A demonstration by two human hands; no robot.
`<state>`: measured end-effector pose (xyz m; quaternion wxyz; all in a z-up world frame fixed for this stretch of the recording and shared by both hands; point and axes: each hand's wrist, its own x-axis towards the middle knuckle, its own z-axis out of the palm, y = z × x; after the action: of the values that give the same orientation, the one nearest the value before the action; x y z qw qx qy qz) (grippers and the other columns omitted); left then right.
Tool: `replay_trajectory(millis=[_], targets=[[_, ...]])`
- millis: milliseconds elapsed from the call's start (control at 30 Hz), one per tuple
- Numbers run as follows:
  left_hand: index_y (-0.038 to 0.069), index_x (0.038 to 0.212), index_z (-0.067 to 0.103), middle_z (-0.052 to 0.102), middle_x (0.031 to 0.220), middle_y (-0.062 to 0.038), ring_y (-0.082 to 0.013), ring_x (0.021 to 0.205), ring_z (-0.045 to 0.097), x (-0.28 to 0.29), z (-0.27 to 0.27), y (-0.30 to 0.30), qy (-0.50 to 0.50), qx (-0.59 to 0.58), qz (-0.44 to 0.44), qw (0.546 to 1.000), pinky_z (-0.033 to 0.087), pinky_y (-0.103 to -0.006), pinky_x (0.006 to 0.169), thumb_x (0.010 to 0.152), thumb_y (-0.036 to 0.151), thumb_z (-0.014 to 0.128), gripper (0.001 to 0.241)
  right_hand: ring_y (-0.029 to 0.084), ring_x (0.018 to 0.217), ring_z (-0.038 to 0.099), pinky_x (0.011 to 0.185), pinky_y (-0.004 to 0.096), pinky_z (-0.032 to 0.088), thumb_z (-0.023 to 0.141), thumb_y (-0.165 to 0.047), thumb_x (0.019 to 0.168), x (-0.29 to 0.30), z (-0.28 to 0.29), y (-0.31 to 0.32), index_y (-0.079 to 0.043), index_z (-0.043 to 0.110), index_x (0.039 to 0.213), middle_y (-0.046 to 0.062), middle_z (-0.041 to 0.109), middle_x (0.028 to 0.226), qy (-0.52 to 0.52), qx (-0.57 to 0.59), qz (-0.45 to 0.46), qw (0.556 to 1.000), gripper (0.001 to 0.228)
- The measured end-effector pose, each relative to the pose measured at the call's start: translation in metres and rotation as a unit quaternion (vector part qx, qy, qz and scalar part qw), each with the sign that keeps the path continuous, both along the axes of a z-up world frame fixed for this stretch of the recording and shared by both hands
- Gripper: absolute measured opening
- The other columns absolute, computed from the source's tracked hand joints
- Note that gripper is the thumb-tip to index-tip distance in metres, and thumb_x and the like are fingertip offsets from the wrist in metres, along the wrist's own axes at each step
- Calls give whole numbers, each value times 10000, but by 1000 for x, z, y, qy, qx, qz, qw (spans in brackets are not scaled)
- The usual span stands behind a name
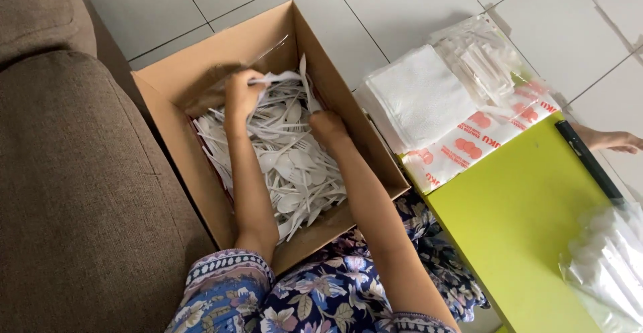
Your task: Wrapping plastic spoons in paper napkins and placing them into plastic sleeves.
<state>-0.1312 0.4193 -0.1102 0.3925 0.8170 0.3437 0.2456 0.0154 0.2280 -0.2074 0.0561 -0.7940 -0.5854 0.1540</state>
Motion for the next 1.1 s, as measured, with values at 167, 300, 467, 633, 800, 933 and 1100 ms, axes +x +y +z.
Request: replay_trajectory(millis=[167,300,467,633,800,933,1100], targets=[[175,995,792,735,820,-114,-287,737,721,-2,17,18,-42,-29,29,998,592,-367,623,861,244,822,153,356,752,720,594,449,602,657,-60,906,-15,64,-4,69,702,913,233,700,764,127,51,-86,987,137],[86,1058,763,723,895,-229,-376,769,728,-5,24,14,-63,-82,28,994,637,-406,571,903,208,798,201,372,846,738,654,425,611,650,-90,915,2,13,2,-95,753,1142,214,750,886,158,74,-91,980,249],[154,1105,770,746,978,-145,-391,916,709,6,-6,22,-29,-9,24,999,589,-501,779,936,304,773,226,360,960,748,799,459,633,566,-34,951,-37,115,-22,-91,505,1463,272,741,1009,107,104,-118,982,519],[192,1085,774,749,923,-79,-325,892,720,10,14,2,-35,-13,29,999,590,-471,798,931,279,766,177,369,1000,731,830,485,599,583,-160,939,-2,25,1,-51,525,1294,224,729,989,149,121,-157,969,376],[7,1252,589,604,1168,-267,-477,1021,711,20,45,-14,-315,-228,105,915,608,-645,847,973,105,632,299,392,656,595,634,407,490,486,-187,1007,-45,116,-10,35,550,922,220,520,687,173,259,-159,937,247],[56,1209,620,559,1160,-181,-466,945,757,17,37,-14,-364,-327,125,863,686,-540,764,973,238,749,325,492,846,717,686,601,526,189,-622,1011,-47,150,1,-146,397,1104,279,702,839,214,161,-198,943,527],[85,1139,633,542,1089,-41,-356,941,778,6,41,-12,-371,-387,78,841,695,-463,803,984,254,738,252,349,851,686,653,345,565,423,-239,1056,-46,135,12,-102,508,1036,154,574,860,-2,282,-187,941,163]])
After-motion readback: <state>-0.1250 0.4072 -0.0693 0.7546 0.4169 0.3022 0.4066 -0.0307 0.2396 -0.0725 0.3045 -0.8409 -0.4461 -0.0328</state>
